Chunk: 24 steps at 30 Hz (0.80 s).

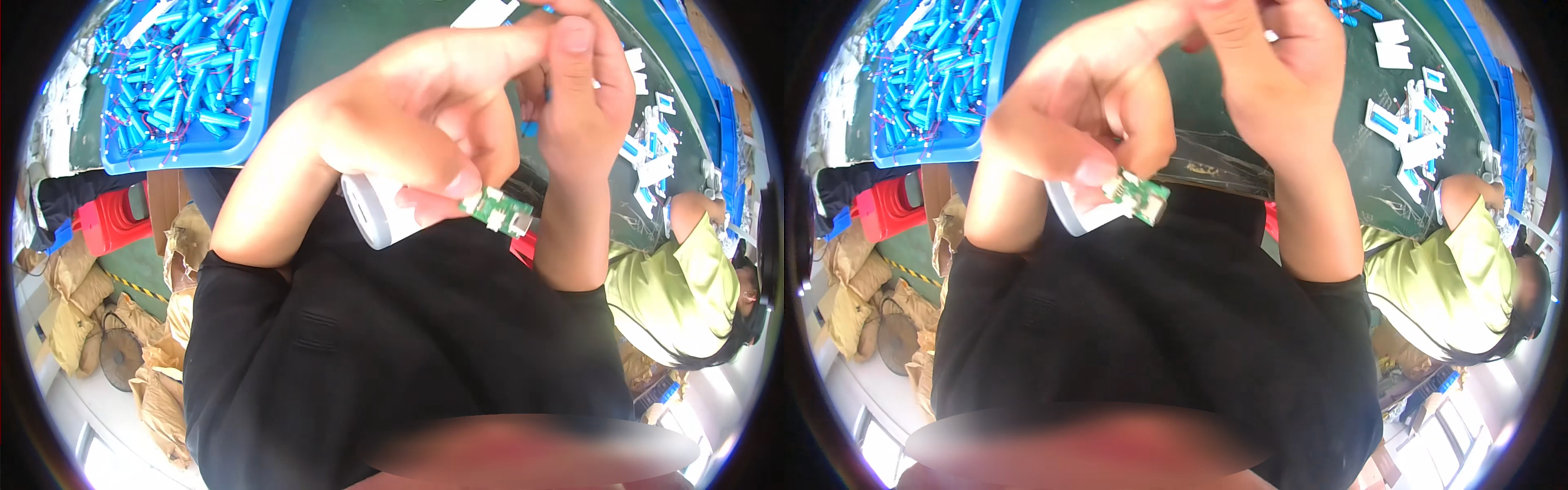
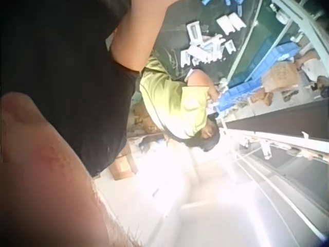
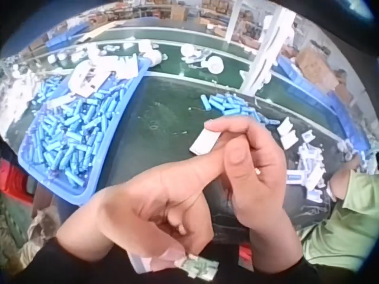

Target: The recorder is assembling small electronic components, connecting wires to a PCB and placing them into a housing on a factory production line.

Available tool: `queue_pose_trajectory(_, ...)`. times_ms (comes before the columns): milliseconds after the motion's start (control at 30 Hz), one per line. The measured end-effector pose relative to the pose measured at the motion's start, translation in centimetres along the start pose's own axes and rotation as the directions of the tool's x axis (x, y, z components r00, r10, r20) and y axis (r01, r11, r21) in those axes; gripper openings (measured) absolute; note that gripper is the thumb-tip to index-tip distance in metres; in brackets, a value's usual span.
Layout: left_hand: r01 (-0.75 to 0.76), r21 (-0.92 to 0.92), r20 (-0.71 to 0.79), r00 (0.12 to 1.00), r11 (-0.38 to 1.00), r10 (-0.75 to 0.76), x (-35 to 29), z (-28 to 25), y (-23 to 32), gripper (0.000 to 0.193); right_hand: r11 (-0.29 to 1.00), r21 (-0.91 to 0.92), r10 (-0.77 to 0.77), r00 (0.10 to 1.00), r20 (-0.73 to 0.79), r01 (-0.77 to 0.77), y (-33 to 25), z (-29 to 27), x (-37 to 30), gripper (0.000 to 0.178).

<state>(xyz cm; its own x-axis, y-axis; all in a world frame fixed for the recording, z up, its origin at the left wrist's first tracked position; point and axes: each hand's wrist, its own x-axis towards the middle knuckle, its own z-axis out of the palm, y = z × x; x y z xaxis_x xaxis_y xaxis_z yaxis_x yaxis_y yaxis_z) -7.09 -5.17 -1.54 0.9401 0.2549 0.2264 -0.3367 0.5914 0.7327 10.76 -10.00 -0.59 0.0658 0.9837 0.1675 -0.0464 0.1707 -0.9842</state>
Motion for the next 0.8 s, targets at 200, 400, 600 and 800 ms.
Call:
queue_pose_trajectory(200,0.020,-0.397,-0.246,0.961,0.918,-0.127,1.7,3.3,1.7,0.120,0.987,0.136,0.047,0.963,0.264,-0.086,-1.8,-0.7,0.7,0.100)
queue_pose_trajectory(400,-0.119,-0.593,-0.185,0.983,0.796,0.009,1.8,3.0,0.6,0.119,0.981,-0.134,-0.119,0.983,0.140,0.138,1.2,-1.7,0.6,0.072)
queue_pose_trajectory(600,-0.233,-0.621,-0.264,0.961,0.749,0.081,2.0,3.5,0.8,0.121,0.968,0.246,-0.035,0.951,0.308,-0.044,-0.7,-1.3,0.5,0.076)
queue_pose_trajectory(800,-0.160,-0.592,-0.285,0.958,0.790,-0.020,2.0,3.3,1.0,0.119,0.981,0.164,-0.132,0.977,0.164,0.105,2.3,-1.0,0.6,0.055)
